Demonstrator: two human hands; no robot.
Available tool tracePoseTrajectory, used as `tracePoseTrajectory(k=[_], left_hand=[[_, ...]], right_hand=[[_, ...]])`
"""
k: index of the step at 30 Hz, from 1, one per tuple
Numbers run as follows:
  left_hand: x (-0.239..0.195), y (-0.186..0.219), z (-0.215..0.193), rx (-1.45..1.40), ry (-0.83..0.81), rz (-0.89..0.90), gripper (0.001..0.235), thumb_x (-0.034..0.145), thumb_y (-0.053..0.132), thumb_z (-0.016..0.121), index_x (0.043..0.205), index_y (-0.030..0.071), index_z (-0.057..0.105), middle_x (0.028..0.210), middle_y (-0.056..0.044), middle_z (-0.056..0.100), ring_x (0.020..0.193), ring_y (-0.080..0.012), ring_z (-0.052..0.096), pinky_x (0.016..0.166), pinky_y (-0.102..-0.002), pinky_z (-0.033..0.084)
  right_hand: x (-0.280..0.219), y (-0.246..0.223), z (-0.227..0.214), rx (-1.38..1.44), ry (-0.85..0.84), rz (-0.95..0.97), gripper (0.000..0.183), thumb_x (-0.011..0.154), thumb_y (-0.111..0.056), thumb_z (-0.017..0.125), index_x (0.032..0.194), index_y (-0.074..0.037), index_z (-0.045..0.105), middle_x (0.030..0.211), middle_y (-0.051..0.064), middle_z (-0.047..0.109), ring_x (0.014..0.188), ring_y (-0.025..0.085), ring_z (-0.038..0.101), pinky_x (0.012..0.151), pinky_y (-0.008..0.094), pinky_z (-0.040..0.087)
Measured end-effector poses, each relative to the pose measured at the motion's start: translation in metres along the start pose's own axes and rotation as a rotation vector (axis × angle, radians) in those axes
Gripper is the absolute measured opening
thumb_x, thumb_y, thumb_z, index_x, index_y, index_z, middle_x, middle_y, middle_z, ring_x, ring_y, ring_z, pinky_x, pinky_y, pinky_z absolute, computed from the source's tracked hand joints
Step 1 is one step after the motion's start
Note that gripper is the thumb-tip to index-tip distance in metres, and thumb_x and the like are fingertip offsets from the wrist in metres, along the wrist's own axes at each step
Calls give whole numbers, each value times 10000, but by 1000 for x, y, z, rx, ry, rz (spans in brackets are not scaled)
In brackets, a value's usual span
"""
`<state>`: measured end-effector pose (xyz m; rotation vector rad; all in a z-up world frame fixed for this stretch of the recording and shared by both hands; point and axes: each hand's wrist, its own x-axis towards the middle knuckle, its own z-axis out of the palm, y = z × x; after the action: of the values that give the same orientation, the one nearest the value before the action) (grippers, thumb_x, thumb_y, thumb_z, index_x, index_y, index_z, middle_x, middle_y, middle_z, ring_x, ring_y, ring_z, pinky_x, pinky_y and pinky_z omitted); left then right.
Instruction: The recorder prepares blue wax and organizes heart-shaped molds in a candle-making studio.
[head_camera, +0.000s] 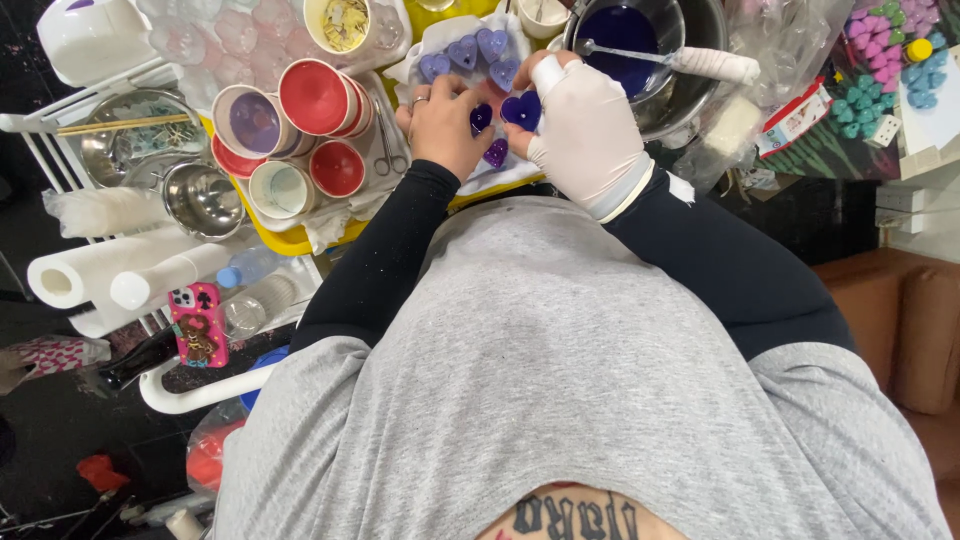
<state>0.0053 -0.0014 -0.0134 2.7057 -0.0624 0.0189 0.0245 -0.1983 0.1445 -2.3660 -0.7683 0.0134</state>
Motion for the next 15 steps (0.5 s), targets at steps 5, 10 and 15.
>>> tracePoseTrajectory(k=[5,10,15], left_hand=[[0,-4,2,10,1,-20,358,673,342,888,994,234,774,1145,-32,597,1086,-322,561,901,-560,332],[1,-7,0,-29,27,19,399,713,403,900,1029,202,762,1139,-48,599,1085,-333,557,917,-572,326],[13,0,-1,-84,97,75,382,700,285,874,1051,219,737,1144,-28,613,1085,-298,565,903,-504,363]], right_hand=[[0,2,7,17,-6,12,410,855,-204,866,1142,-40,623,1068,156,655,926,330,683,799,413,549],[-1,3,9,39,4,-3,393,865,-189,859,1149,-50,625,1076,135,665,949,315,688,816,408,550],[-2,5,8,15,19,-3,394,874,-195,879,1141,-51,627,1053,139,652,916,305,680,801,397,543]])
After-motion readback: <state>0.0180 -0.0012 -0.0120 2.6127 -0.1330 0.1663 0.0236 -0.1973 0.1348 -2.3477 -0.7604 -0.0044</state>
